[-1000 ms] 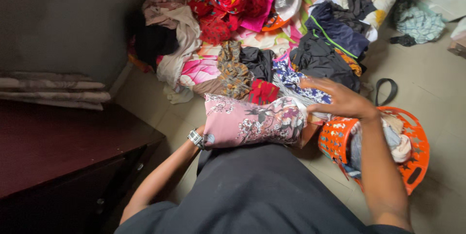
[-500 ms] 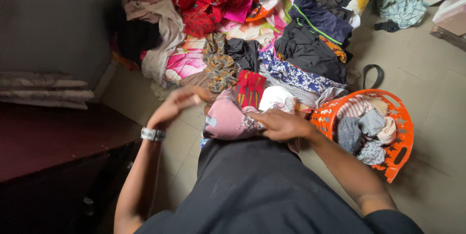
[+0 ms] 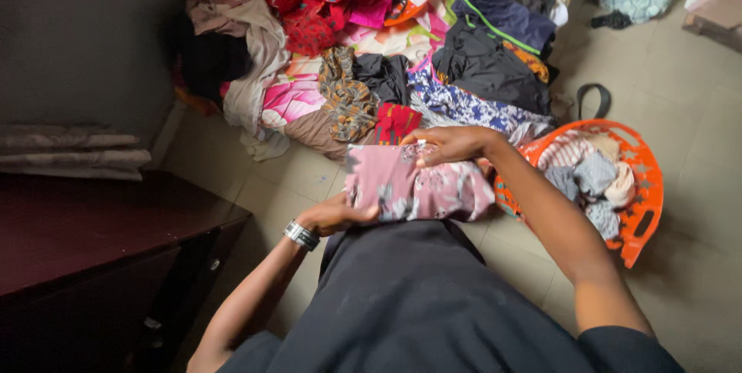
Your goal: The person folds various garments including shirts, pants, and patterned fabrics by hand and places them into an orange laundry basket. The person handles each item individually, folding them neatly before stacking them in the basket.
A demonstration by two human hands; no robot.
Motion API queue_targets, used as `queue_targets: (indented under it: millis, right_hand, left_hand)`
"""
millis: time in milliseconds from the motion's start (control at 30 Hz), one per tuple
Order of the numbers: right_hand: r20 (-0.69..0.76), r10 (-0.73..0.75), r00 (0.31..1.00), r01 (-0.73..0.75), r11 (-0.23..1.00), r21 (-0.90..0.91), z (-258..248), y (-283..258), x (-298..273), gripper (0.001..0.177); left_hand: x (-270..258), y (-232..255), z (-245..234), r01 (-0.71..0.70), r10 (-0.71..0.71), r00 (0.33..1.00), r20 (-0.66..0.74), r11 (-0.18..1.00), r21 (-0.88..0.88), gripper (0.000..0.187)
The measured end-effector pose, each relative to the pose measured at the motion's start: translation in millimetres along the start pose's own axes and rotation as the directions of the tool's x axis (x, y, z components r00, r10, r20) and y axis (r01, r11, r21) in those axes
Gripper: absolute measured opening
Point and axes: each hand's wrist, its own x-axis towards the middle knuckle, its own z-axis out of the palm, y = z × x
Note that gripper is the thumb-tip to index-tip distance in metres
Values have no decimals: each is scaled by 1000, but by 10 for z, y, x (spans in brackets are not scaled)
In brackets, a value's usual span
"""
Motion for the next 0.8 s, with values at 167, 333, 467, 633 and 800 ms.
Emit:
queue_targets:
  millis: [167,333,467,633,800]
  right_hand:
    - [-183,-226,957,172,947,-270,371,172,71,86]
    - [-62,-238,969,232,969,-85,1276,206,155,118]
    - [-279,-59,959,91,991,103,1631,390,243,112]
    - [-332,397,856,-44,696,717,1664,714,10,74]
    - [-430,472,770,371,217,903,1541,871,-350,45]
  left_hand:
    - [-57,360,336,94,-111,993,-34,942,-322,52]
    - [-50,222,78,368,-393,919,-27,882,-294,37]
    - [66,247,-382,131,-109,984,-140,978,159,32]
    - [641,447,-596,-321,385,900,-204,903,287,41]
    - [974,476,-271,-463,643,666,-379,754,466,63]
